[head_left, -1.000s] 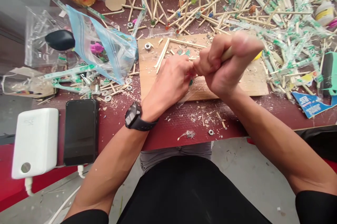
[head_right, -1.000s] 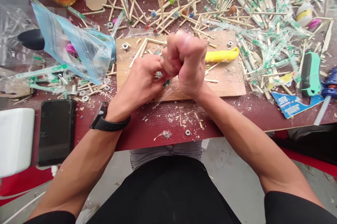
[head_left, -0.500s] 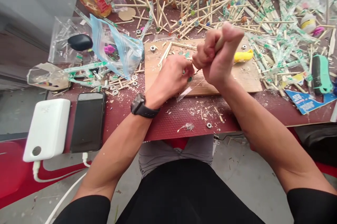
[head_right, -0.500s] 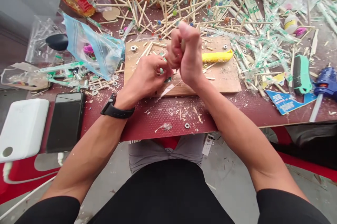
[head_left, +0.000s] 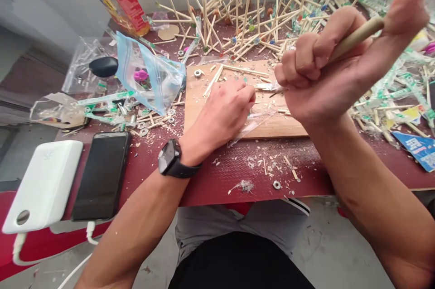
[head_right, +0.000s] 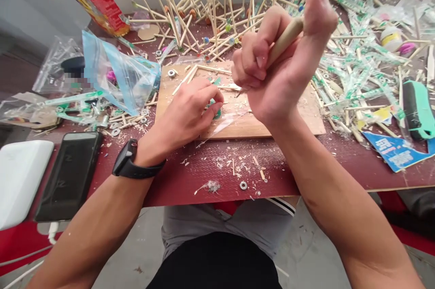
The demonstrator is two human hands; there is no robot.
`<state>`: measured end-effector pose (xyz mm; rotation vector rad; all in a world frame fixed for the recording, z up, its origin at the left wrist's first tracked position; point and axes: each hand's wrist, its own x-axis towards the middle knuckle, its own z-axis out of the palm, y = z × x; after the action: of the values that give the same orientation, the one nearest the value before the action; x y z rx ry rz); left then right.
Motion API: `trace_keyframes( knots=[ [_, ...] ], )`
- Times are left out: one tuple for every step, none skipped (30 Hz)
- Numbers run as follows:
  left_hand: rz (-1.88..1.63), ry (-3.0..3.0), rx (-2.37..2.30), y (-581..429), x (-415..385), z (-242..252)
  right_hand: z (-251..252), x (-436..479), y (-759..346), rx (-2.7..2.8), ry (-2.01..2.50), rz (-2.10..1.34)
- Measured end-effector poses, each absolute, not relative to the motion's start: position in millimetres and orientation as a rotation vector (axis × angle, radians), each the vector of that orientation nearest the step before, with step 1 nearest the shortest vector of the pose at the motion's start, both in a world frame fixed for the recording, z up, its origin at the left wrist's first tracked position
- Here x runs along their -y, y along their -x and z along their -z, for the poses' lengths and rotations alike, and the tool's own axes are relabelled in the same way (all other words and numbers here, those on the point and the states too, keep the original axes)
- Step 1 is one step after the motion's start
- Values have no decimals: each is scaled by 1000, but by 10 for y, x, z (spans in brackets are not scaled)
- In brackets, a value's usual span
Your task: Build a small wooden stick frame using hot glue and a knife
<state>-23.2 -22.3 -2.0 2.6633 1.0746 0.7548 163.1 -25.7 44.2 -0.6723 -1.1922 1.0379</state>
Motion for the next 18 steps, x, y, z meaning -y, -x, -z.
trace_keyframes(
  knots=[
    [-759,-2668,-1061,232,232,-3,-450,280,-1666,1242,685,-945],
    [-771,-2669,-1041,235,237,-28,-430,277,-1706,1334,674,-799],
    [-789,-2666,-1023,240,239,-56,-388,250,-1748,1453,654,-625],
    [-815,-2656,-1013,250,237,-84,-332,202,-1787,1607,653,-493],
    [-857,-2639,-1013,264,231,-113,-272,142,-1821,1767,650,-403],
    [-907,-2614,-1024,284,224,-141,-214,77,-1846,1890,667,-355],
    [-961,-2581,-1050,307,216,-168,-163,18,-1861,1980,669,-332],
    [-1016,-2545,-1079,333,208,-191,-121,-32,-1866,2036,680,-318],
    [-1051,-2508,-1117,360,200,-209,-89,-69,-1861,2056,682,-303],
    [-1092,-2476,-1156,385,194,-222,-64,-94,-1849,2065,658,-286],
    [-1104,-2462,-1176,405,189,-230,-46,-107,-1832,2074,637,-268],
    [-1117,-2463,-1174,420,186,-234,-35,-110,-1815,2072,608,-241],
    [-1127,-2468,-1168,428,185,-234,-29,-106,-1800,2067,597,-212],
    [-1079,-2475,-1170,429,185,-233,-30,-95,-1789,2046,603,-181],
    [-1043,-2475,-1178,423,187,-231,-39,-79,-1783,2020,632,-155],
    [-1031,-2472,-1183,412,189,-229,-55,-59,-1781,2008,680,-141],
    [-1021,-2469,-1186,398,190,-226,-80,-35,-1781,2018,726,-137],
    [-1008,-2466,-1189,383,189,-223,-112,-9,-1780,2050,779,-142]
  ],
)
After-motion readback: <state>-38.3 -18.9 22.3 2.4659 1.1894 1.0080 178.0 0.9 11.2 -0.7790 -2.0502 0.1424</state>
